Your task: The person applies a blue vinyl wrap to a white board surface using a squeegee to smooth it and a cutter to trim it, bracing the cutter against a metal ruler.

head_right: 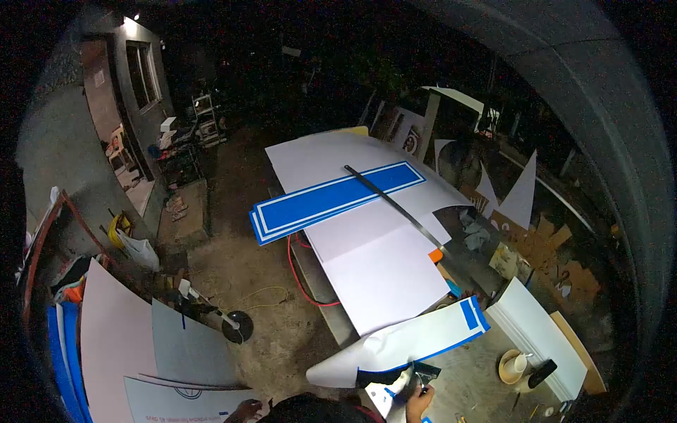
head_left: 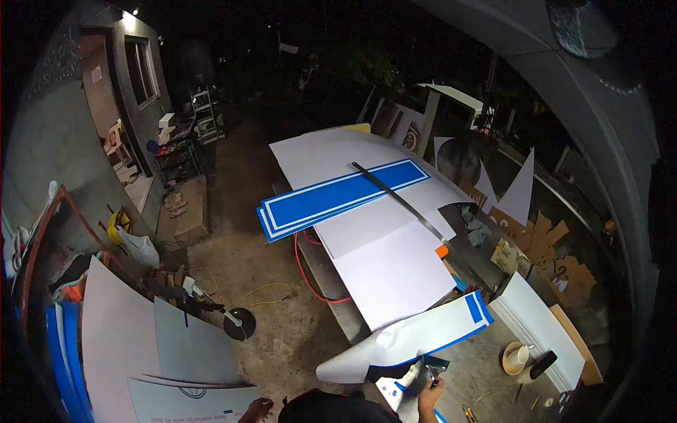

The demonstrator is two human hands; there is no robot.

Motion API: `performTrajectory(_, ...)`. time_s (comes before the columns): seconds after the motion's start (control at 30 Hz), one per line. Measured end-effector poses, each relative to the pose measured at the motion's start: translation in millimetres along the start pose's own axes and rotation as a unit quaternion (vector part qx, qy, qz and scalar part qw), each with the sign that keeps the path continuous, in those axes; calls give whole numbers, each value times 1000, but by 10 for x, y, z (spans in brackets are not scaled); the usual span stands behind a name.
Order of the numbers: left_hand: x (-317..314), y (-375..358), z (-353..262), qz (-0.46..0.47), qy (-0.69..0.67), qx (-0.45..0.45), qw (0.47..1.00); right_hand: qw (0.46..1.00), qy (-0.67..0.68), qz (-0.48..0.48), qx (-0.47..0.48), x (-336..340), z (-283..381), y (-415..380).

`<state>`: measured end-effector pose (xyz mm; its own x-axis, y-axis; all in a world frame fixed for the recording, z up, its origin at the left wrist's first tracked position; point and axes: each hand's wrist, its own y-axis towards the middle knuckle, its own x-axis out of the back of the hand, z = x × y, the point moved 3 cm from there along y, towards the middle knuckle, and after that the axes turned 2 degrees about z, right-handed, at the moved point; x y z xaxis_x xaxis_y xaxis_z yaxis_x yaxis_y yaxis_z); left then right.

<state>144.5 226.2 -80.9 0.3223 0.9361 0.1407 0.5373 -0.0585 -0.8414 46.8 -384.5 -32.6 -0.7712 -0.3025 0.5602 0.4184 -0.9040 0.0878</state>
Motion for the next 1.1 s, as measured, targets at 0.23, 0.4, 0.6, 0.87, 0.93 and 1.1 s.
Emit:
performTrajectory(0.23,669,262,-90,5,209,-142,968,996,-4,67,51,223,-6,-263)
performTrajectory(0.4,578,-251,-775,49,96,-44,993,993,-91,66,29,771,304,-471)
performTrajectory(0.6,896,31,-768,34,172,33,984,991,-113,58,-46,1088,319,-779)
performTrajectory(0.87,283,-45,-1277,22,190,30,981,983,-120,137,-10,1014,133,-506)
performTrajectory(0.93,56,172,-1352,68,293,-131,945,978,-122,165,17,901,121,-358)
performTrajectory(1.1,-1335,525,-2258,-44,487,-631,603,971,-81,218,53,414,-20,-117)
